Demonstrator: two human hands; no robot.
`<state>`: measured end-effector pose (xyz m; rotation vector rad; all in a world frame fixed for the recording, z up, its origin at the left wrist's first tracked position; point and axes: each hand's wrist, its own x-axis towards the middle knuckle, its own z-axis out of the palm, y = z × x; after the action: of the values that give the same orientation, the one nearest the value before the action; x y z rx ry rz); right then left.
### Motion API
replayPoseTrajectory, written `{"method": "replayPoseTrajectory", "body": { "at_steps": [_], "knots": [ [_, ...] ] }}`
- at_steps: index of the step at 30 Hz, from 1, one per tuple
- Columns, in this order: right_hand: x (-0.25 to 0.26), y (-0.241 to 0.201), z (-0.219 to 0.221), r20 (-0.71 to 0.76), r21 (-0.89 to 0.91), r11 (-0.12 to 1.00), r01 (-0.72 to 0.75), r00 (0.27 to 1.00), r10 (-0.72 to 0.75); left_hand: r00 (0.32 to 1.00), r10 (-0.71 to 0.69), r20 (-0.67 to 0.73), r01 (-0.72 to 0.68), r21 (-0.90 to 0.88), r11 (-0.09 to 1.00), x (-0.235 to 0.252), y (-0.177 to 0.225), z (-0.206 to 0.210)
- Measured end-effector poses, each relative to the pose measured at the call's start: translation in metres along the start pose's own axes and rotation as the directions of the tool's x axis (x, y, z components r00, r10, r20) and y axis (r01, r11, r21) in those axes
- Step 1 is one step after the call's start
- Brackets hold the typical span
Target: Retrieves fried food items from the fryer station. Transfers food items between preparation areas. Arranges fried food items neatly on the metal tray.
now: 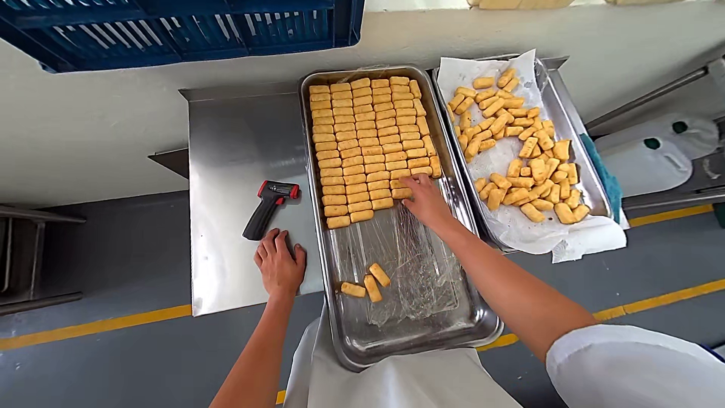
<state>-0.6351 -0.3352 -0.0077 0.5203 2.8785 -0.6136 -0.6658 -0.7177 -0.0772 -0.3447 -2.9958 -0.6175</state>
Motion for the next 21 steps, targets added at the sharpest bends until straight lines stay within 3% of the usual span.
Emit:
{"method": "replayPoseTrajectory", "body": {
  "at_steps": [4,7,11,13,15,18,21],
  "knots": [
    [0.003,0.009,0.009,-0.076,0.015,0.998,0.056,0.996,-0.054,1.000,-0.002,0.008,0.002,0.007,1.000,-0.001,-0.001,0.001],
    [-0.004,0.003,0.002,-0.042,-0.027,0.999,0.034,0.998,-0.036,1.000,0.002,0.016,-0.003,0.019,1.000,-0.001,-0.003,0.001],
    [-0.055,-0.033,-0.010,0.150,0.027,0.998,0.052,0.987,-0.055,1.000,0.003,0.022,-0.003,0.019,1.000,-0.001,-0.002,0.002],
    [-0.093,-0.055,0.000,0.332,0.041,0.998,0.045,0.942,-0.056,1.000,0.002,0.028,-0.003,0.019,1.000,-0.001,-0.002,0.001],
    [-0.131,-0.075,0.019,0.425,-0.004,1.000,0.023,0.905,-0.019,1.000,0.006,0.024,-0.007,0.014,1.000,-0.001,-0.003,0.002],
    [-0.163,-0.095,0.045,0.476,-0.091,0.996,-0.009,0.878,0.051,1.000,0.014,0.020,-0.015,0.016,1.000,-0.002,-0.003,0.002],
    [-0.167,-0.096,0.058,0.419,-0.098,0.995,-0.001,0.907,0.042,1.000,0.013,0.017,-0.013,0.019,1.000,-0.001,-0.003,0.002]
  ]
}}
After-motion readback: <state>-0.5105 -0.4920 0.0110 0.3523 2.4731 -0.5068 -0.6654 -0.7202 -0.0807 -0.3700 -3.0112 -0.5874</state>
